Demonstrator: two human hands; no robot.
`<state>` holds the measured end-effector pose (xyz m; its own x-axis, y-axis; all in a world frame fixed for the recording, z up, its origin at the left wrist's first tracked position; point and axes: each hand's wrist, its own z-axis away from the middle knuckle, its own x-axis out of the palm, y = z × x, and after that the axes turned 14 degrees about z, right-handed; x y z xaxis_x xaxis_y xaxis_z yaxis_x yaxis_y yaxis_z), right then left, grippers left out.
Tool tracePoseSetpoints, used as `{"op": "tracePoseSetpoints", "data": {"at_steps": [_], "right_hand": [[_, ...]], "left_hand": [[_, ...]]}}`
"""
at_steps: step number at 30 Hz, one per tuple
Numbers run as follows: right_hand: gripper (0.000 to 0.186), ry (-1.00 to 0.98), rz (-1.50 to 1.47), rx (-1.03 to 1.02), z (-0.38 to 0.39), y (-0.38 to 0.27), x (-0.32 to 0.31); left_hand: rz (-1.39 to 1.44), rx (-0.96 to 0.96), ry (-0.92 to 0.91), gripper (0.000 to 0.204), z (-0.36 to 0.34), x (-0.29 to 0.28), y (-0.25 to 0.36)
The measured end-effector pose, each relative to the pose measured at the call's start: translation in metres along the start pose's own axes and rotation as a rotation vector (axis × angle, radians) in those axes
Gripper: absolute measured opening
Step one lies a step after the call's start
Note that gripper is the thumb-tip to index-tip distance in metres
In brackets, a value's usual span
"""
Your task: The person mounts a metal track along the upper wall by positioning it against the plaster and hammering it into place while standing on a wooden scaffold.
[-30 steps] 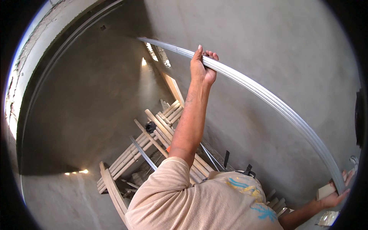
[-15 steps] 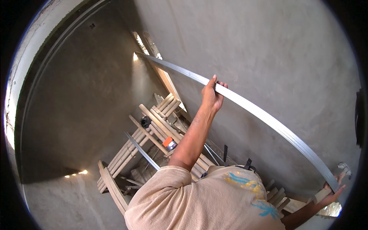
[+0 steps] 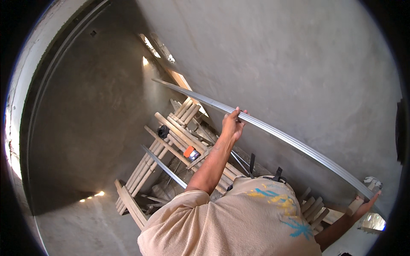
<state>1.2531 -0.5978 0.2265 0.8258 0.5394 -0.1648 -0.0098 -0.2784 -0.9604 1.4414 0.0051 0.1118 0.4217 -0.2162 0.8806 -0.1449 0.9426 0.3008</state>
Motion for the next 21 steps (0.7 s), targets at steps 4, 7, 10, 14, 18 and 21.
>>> {"op": "tracePoseSetpoints", "data": {"at_steps": [4,7,10,14,18,21], "right_hand": [[0.066,-0.015,-0.026,0.073,0.004,-0.011,0.008],[0.071,-0.036,-0.204,0.251,0.0,-0.014,0.012],[0.076,-0.062,-0.256,0.312,-0.007,0.003,0.007],[0.078,-0.018,-0.272,0.38,-0.008,0.014,0.004],[0.076,-0.1,-0.193,0.425,-0.031,0.062,-0.025],[0.074,-0.026,-0.178,0.446,-0.008,0.035,0.001]], "left_hand": [[-0.08,-0.005,0.053,0.044,0.008,-0.015,-0.003],[-0.176,0.004,0.076,0.055,0.01,-0.028,-0.005],[-0.071,0.0,0.076,0.065,0.004,-0.051,0.002],[0.113,0.026,0.118,0.087,-0.001,-0.055,0.018],[-0.057,0.068,-0.037,0.076,0.009,-0.045,0.028],[-0.064,0.074,-0.053,0.059,0.004,-0.051,0.035]]}}
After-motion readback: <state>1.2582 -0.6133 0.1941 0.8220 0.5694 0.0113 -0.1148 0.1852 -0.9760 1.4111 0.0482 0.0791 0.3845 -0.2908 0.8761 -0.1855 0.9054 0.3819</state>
